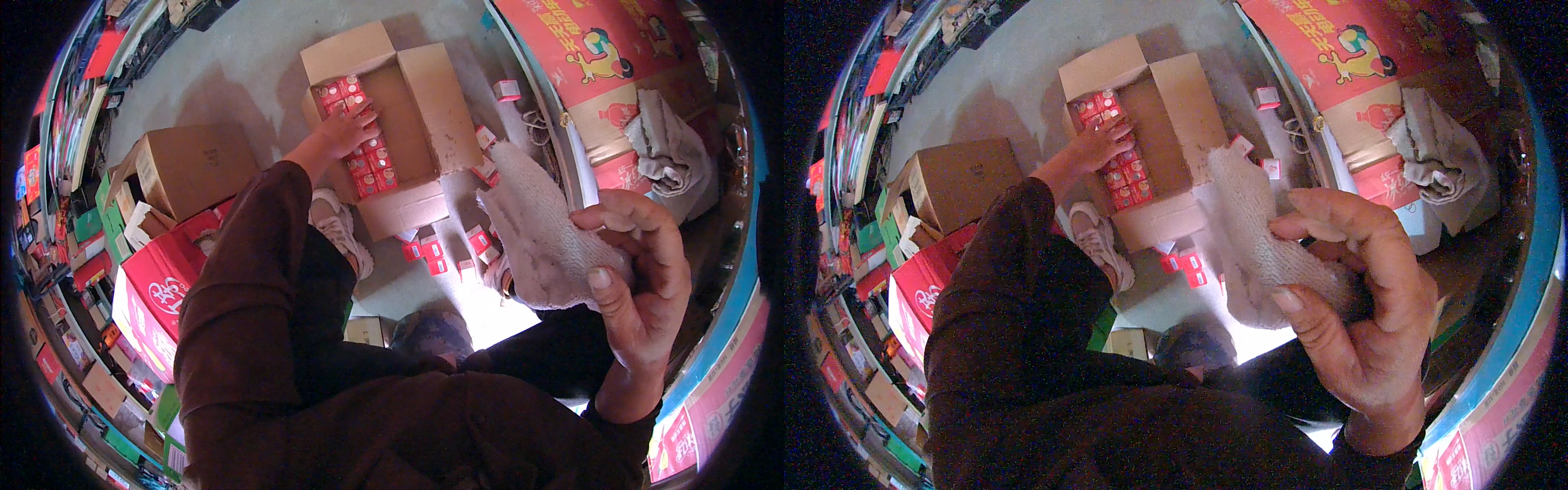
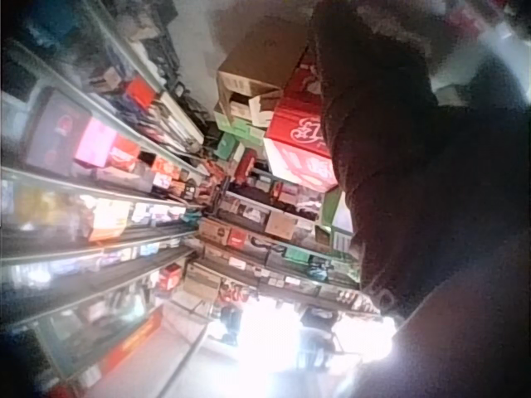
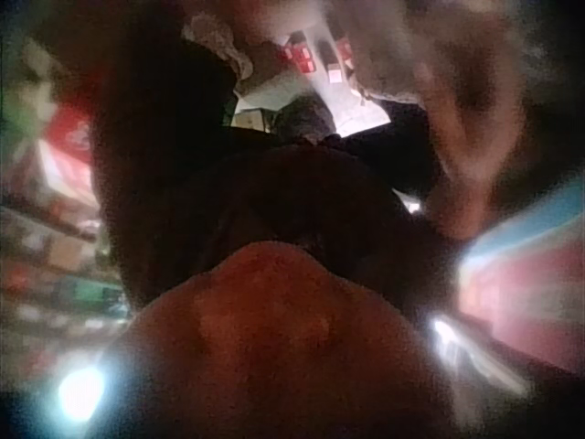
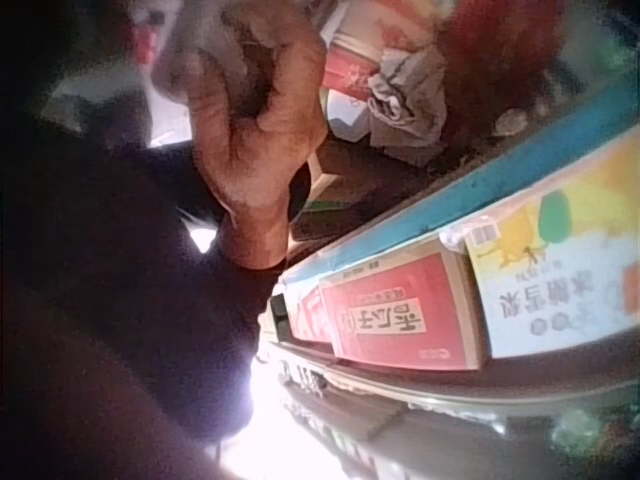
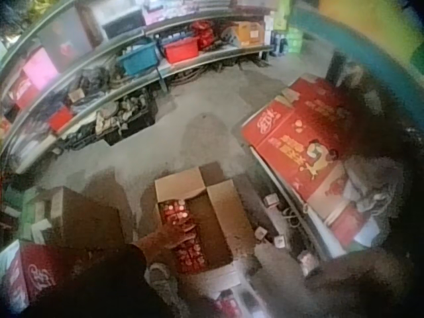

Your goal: The person sits on the floor and repeatedly wipes small red-and-white boxes with a white cloth, then places them into a cardboard box. The person handles the boxes one at a time, wiping each before stacking them inside the larger box.

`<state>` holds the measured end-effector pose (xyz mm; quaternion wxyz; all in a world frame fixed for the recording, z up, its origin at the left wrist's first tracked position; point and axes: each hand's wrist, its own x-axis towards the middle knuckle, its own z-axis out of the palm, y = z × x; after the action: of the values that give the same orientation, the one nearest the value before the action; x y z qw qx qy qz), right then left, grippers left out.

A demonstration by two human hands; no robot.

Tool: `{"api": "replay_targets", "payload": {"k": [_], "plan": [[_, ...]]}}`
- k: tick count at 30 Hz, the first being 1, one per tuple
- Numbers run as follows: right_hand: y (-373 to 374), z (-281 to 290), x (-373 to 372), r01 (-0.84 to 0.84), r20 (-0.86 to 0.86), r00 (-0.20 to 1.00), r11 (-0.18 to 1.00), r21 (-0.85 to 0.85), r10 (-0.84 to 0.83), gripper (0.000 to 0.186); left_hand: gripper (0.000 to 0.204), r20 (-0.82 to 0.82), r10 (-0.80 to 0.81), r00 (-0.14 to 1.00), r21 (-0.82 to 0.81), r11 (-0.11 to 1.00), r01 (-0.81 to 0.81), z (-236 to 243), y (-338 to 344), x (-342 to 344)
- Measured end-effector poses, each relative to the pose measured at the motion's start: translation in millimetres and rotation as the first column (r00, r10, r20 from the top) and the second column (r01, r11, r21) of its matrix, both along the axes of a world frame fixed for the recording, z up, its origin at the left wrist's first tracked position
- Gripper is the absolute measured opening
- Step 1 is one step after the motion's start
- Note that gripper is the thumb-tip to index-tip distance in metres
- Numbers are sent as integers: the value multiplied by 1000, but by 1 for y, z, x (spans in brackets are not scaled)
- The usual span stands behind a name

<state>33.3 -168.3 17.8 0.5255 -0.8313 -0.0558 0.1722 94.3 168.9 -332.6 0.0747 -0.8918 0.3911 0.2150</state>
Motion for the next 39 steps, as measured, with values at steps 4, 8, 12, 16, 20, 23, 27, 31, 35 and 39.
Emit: {"api": "replay_targets", "payload": {"k": [4, 8, 12, 16, 20, 23, 27, 31, 35, 39], "plan": [[-2, 0, 1, 0, -13, 1000, 1000, 5, 0, 57, 34, 27, 7, 1000, 6, 1000, -7, -3, -1, -3], [-3, 1, -1, 17, -16, 1000, 1000, 16, -17, 58, 33, -6, 11, 1000, 122, 992, -10, -6, -6, -2], [-3, 2, -2, 16, -21, 1000, 1000, 19, -16, 57, 35, -25, 71, 997, 16, 997, -71, -7, -7, 0], [-4, 2, -3, 12, 10, 1000, 1000, 16, -13, 57, 36, -51, 65, 997, -53, 996, -67, 2, -6, -4], [-3, 3, -4, 6, 6, 1000, 1000, -8, -6, 58, 35, -94, -75, 993, -56, 996, 70, 10, -12, -13], [-1, 5, -5, 3, -17, 1000, 1000, -19, -3, 59, 32, -145, -104, 984, 19, 994, 108, 7, -17, -19], [1, 4, -4, 7, -22, 1000, 1000, -20, -7, 59, 30, -87, -78, 993, 44, 996, 82, -2, -20, -23], [1, 4, -4, 18, -44, 999, 1000, 3, -18, 58, 30, -102, -63, 993, 70, 995, 70, -8, -20, -27], [-1, 5, -5, 13, -17, 1000, 1000, -2, -13, 57, 28, -16, -111, 994, 9, 994, 111, -6, -13, -31], [-1, 6, -6, 15, -19, 1000, 1000, -9, -15, 56, 29, -80, -136, 987, -7, 991, 136, -4, -17, -38]]}}
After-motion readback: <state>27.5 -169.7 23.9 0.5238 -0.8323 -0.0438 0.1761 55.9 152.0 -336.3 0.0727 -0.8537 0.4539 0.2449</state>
